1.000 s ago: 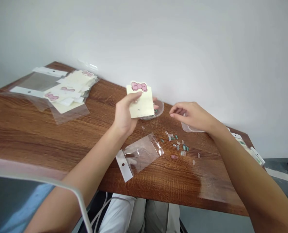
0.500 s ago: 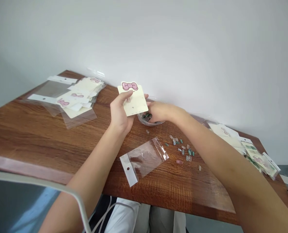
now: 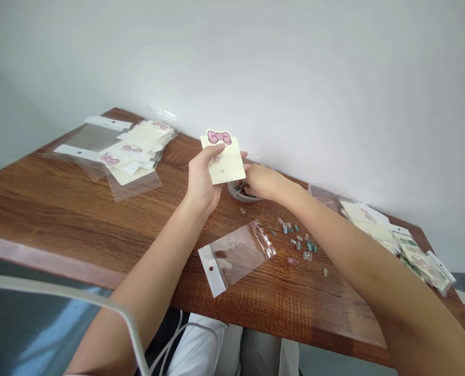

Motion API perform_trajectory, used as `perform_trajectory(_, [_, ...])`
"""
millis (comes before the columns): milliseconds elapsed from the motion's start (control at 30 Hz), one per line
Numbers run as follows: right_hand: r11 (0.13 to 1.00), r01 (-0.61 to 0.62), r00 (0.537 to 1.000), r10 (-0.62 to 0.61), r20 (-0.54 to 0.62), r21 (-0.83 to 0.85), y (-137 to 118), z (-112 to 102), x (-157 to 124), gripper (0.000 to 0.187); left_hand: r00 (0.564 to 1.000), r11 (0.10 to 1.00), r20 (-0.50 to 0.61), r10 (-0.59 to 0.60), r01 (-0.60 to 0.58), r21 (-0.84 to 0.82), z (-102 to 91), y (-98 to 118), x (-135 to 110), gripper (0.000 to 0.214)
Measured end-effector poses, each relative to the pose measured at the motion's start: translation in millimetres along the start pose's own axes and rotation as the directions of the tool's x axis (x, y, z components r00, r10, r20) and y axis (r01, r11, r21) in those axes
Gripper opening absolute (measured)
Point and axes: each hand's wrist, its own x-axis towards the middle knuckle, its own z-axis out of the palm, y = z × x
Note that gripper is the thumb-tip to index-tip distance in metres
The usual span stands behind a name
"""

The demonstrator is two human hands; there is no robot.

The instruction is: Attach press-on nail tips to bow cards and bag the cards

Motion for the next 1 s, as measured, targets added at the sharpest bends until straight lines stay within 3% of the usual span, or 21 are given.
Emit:
perform_trajectory(233, [0.997, 0.041, 0.999, -0.041, -0.003, 0.067, 5.4, -8.9, -6.5, 0.029, 1.000, 1.000, -0.017, -0.016, 0.016, 0.015, 0.8, -0.4, 0.7, 0.025])
perform_trajectory(400, [0.950, 0.020, 0.999, -0.007, -0.044, 0.313, 19.7, -19.2, -19.9, 0.029, 1.000, 1.000, -0.005, -0.018, 0.018, -0.008, -1.2, -0.7, 1.4, 0.024])
perform_trajectory(467, [0.876, 0.002, 0.998, 0.030, -0.058, 0.483, 28.0, -22.8, -29.8, 0.028, 1.000, 1.000, 0.008, -0.010, 0.010, -0.006, -2.2, -1.1, 1.8, 0.025])
perform_trajectory(567, [0.698, -0.037, 0.997, 0.071, -0.018, 0.715, 40.1, -28.0, -51.8, 0.020, 1.000, 1.000, 0.021, 0.008, -0.008, -0.005, -3.3, -2.2, 2.4, 0.030])
perform_trajectory(700, [0.530, -0.063, 0.996, 0.091, 0.017, 0.846, 50.7, -28.1, -89.0, 0.024, 0.999, 0.999, 0.025, 0.035, -0.035, -0.018, -2.8, -3.5, 2.7, 0.031])
perform_trajectory(767, [0.499, -0.104, 0.994, 0.085, 0.071, 0.861, 52.0, -22.1, -104.9, 0.026, 0.999, 0.999, 0.028, 0.031, -0.031, -0.013, -1.6, -3.6, 1.8, 0.030])
perform_trajectory(800, [0.509, -0.131, 0.991, 0.077, 0.107, 0.851, 51.4, -17.4, -111.1, 0.026, 0.999, 0.999, 0.029, 0.032, -0.031, -0.011, -0.9, -3.5, 1.0, 0.030])
perform_trajectory(867, [0.609, -0.177, 0.984, 0.090, 0.154, 0.773, 48.0, -5.8, -119.6, 0.022, 0.998, 0.999, 0.034, 0.043, -0.043, -0.012, 0.6, -3.5, -0.8, 0.031])
perform_trajectory(900, [0.694, -0.174, 0.985, 0.120, 0.127, 0.698, 45.5, 0.9, -122.1, 0.019, 0.998, 0.999, 0.036, 0.051, -0.051, -0.012, 1.2, -3.6, -1.7, 0.031])
perform_trajectory(1000, [0.911, -0.100, 0.983, 0.154, -0.104, 0.400, 37.7, 23.0, -126.0, 0.020, 0.997, 0.998, 0.040, 0.060, -0.060, -0.008, 2.6, -4.4, -3.4, 0.030])
